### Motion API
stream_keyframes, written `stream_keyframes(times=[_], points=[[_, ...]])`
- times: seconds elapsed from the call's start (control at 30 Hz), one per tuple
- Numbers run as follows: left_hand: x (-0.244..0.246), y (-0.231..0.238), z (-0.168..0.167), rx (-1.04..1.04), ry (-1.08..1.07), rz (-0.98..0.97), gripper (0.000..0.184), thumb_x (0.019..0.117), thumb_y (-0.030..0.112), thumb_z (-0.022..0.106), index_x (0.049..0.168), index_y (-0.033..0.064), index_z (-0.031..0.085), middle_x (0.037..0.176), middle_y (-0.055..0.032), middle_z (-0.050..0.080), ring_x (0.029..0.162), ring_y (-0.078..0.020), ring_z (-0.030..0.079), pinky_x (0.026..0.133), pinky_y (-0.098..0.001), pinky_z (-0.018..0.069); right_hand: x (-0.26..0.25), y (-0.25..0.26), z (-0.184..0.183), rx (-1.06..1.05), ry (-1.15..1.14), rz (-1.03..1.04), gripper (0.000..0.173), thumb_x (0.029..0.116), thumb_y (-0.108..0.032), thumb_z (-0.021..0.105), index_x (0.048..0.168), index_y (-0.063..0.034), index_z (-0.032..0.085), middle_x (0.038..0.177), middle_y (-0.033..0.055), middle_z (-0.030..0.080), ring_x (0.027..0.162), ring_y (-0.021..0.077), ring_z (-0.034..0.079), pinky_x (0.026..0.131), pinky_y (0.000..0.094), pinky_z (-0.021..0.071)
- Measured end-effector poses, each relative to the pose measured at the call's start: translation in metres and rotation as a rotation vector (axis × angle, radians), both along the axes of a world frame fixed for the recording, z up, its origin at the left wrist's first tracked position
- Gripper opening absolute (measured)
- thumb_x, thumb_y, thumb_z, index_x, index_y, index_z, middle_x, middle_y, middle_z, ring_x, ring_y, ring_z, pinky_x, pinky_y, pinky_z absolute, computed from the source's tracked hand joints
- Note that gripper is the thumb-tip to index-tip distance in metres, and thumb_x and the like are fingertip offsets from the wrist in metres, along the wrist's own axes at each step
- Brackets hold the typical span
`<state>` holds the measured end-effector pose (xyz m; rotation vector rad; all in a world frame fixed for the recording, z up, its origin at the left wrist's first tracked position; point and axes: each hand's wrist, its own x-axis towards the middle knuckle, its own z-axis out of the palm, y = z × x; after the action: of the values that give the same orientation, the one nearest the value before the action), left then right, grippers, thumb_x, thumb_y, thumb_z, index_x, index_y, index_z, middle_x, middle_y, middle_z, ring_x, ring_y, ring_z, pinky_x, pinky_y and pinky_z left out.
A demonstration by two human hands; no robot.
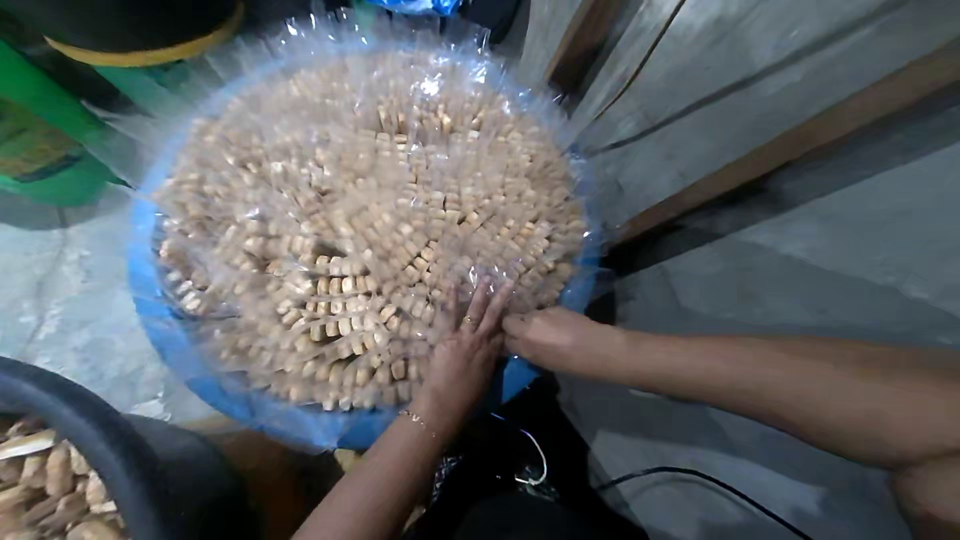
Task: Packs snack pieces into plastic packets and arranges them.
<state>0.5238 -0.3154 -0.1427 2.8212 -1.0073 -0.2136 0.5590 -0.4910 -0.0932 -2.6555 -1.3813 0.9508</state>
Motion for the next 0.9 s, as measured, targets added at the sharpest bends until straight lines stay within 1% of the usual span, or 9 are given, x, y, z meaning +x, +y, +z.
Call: stream_keyframes(times=[0.1,0.23,0.3,0.43,0.53,0.7,0.8,0.87,0.9], points=[[0.012,0.005,0.028,-0.104,0.251,0.009,0.029,0.1025,0.012,0.054,0.127,0.0051,0.069,0.165,-0.0087,0.033,0.154,-0.0362,0.023,0.120,-0.0677,0.0105,0.001,-0.010,0.001,0.040,0.019,-0.017,0.024,0.1038,0.003,0.045,0.119,0.0117,0.062,0.122,0.0277,0.059,0.100,0.0445,0.066,0.084,0.0535,0.0564],[0.015,0.015,0.053,-0.482,-0.173,0.065,0.025,0.0947,0.005,0.060,0.115,0.0038,0.074,0.130,-0.0166,0.068,0.124,-0.0368,0.063,0.104,-0.0537,0.0498,0.018,-0.005,0.068,-0.113,0.204,-0.129,0.028,0.1065,-0.008,0.049,0.123,0.0086,0.064,0.122,0.0297,0.063,0.111,0.0483,0.063,0.092,0.0613,0.0504],[0.022,0.015,0.051,-0.373,-0.372,0.098,0.033,0.0963,0.015,0.059,0.126,0.0055,0.070,0.140,-0.0169,0.062,0.131,-0.0376,0.058,0.109,-0.0582,0.0427,0.019,-0.002,0.072,0.150,-0.017,-0.345,0.024,0.1049,-0.009,0.050,0.114,0.0061,0.067,0.106,0.0275,0.068,0.101,0.0459,0.067,0.087,0.0612,0.0527],[0.036,0.010,0.025,-0.141,-0.351,0.198,0.074,0.0987,0.056,0.048,0.144,-0.0023,0.055,0.156,-0.0241,0.043,0.145,-0.0436,0.039,0.116,-0.0671,0.0261,0.025,0.009,-0.003,0.408,-0.446,-0.468,0.056,0.1021,-0.025,0.058,0.151,-0.0004,0.047,0.155,0.0253,0.045,0.145,0.0444,0.042,0.117,0.0639,0.0323],[0.039,0.014,0.002,-0.112,-0.255,0.198,0.077,0.1037,0.058,0.032,0.150,-0.0021,0.046,0.158,-0.0246,0.040,0.147,-0.0423,0.037,0.119,-0.0618,0.0257,0.024,0.005,-0.046,0.418,-0.589,-0.375,0.065,0.1013,-0.037,0.055,0.153,0.0016,0.043,0.158,0.0247,0.041,0.149,0.0422,0.037,0.117,0.0675,0.0275],[0.041,0.019,-0.021,-0.131,-0.077,0.205,0.077,0.1053,0.056,0.032,0.157,-0.0005,0.036,0.163,-0.0221,0.031,0.153,-0.0382,0.027,0.123,-0.0577,0.0169,0.031,0.008,-0.065,0.294,-0.354,-0.371,0.074,0.1038,-0.044,0.044,0.155,0.0090,0.035,0.163,0.0284,0.029,0.155,0.0435,0.022,0.121,0.0674,0.0163],[0.047,0.021,0.025,-0.155,0.289,0.194,0.075,0.1062,0.050,0.042,0.161,0.0029,0.024,0.169,-0.0182,0.017,0.158,-0.0325,0.011,0.127,-0.0528,0.0052,0.051,0.014,-0.006,0.031,0.022,-0.381,0.072,0.1074,-0.040,0.048,0.159,0.0050,0.026,0.168,0.0270,0.016,0.157,0.0417,0.012,0.125,0.0613,0.0086],[0.052,0.031,0.070,-0.347,0.245,0.207,0.052,0.1064,0.025,0.052,0.154,0.0067,0.044,0.159,-0.0145,0.043,0.145,-0.0309,0.044,0.119,-0.0485,0.0350,0.077,0.021,0.044,0.096,0.021,-0.470,0.042,0.1073,-0.024,0.051,0.140,0.0012,0.058,0.143,0.0257,0.055,0.134,0.0427,0.053,0.111,0.0601,0.0393],[0.053,0.038,0.078,-0.457,0.018,0.227,0.041,0.1011,0.012,0.056,0.142,0.0062,0.059,0.142,-0.0144,0.061,0.123,-0.0320,0.064,0.099,-0.0483,0.0539,0.085,0.025,0.061,0.216,-0.066,-0.507,0.035,0.1076,-0.020,0.048,0.129,0.0021,0.065,0.126,0.0265,0.065,0.118,0.0437,0.063,0.100,0.0611,0.0479]])
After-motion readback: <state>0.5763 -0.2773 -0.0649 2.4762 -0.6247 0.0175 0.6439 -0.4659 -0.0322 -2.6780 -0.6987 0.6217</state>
